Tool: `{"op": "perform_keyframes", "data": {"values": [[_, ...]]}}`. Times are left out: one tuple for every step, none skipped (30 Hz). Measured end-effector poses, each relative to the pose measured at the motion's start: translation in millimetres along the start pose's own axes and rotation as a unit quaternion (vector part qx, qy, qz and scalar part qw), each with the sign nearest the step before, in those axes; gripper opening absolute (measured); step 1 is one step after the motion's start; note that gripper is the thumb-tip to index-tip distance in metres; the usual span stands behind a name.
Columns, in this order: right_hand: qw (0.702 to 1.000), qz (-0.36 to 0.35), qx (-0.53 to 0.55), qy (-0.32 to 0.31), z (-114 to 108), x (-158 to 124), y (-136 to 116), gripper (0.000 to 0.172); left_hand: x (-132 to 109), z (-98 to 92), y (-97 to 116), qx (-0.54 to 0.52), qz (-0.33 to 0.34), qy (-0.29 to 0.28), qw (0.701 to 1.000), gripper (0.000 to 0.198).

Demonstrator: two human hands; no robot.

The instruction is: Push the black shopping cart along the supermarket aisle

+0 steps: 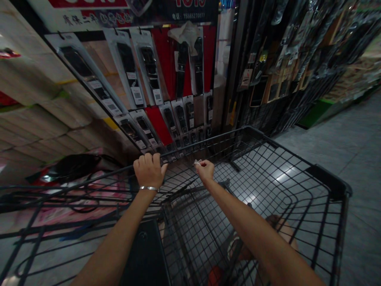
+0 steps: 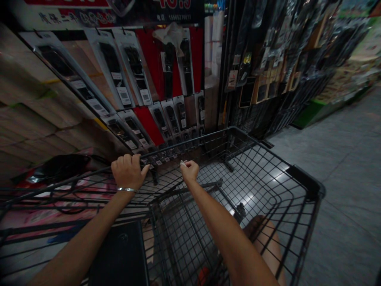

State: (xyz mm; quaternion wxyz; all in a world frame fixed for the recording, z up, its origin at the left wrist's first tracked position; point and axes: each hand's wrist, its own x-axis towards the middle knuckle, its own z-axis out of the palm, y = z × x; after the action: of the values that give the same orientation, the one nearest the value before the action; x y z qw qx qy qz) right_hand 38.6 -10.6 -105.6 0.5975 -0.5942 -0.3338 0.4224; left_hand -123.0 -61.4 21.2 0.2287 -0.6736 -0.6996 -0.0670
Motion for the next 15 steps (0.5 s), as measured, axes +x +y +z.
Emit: {"op": "perform_keyframes", "data": {"values": [[1.0,-0.006,-0.006,-0.001,-0.5,0.0,1.5,0.025,-0.1,0.1,0.0,0.001,0.001,0.001,1.0,0.037],[1.0,-0.011,-0.012,-0.002,-0.8,0.0,2.8,0.025,-0.2,0.4,0.0,0.002,0.003,0.002,1.0,0.037],[1.0,-0.017,-0.019,-0.002,-0.9,-0.1,3.7,0.026,-0.2,0.9,0.0,0.004,0.004,0.003,1.0,0.037],[0.999,-0.021,-0.027,-0.002,-0.9,0.0,4.4,0.027,-0.2,1.4,-0.1,0.005,0.004,0.005,1.0,0.037],[0.999,-0.025,-0.036,-0.003,-0.9,0.0,4.8,0.027,-0.3,1.9,-0.2,0.007,0.004,0.007,1.0,0.037],[0.999,-0.029,-0.046,-0.003,-1.0,0.0,5.1,0.027,-0.3,2.4,-0.3,0.009,0.004,0.009,1.0,0.037],[0.998,-0.033,-0.056,-0.002,-1.5,-0.1,5.6,0.026,-0.3,2.7,-0.3,0.009,0.004,0.012,1.0,0.037],[0.997,-0.036,-0.066,-0.002,-2.5,-0.2,6.4,0.026,-0.4,2.9,-0.3,0.009,0.003,0.013,1.0,0.037],[0.996,-0.039,-0.075,-0.002,-4.2,-0.4,7.8,0.025,-0.4,2.8,-0.3,0.008,0.002,0.013,1.0,0.037],[0.996,-0.041,-0.083,-0.002,-6.7,-0.7,10.0,0.024,-0.5,2.7,-0.3,0.006,0.002,0.012,1.0,0.037],[0.995,-0.038,-0.09,0.0,-9.8,-1.1,13.1,0.024,-0.7,2.4,-0.2,0.003,0.001,0.011,1.0,0.037],[0.995,-0.027,-0.096,0.007,-13.3,-1.4,16.8,0.024,-0.8,2.2,-0.2,0.0,0.001,0.01,1.0,0.037],[0.995,-0.006,-0.098,0.017,-16.9,-1.7,21.0,0.024,-0.9,2.1,-0.2,-0.004,0.001,0.01,1.0,0.036],[0.995,0.022,-0.093,0.03,-19.9,-1.9,25.2,0.024,-1.0,2.0,-0.2,-0.007,0.001,0.011,1.0,0.036],[0.995,0.047,-0.077,0.04,-22.2,-2.1,28.9,0.024,-1.0,2.0,-0.2,-0.009,0.001,0.012,1.0,0.037]]}}
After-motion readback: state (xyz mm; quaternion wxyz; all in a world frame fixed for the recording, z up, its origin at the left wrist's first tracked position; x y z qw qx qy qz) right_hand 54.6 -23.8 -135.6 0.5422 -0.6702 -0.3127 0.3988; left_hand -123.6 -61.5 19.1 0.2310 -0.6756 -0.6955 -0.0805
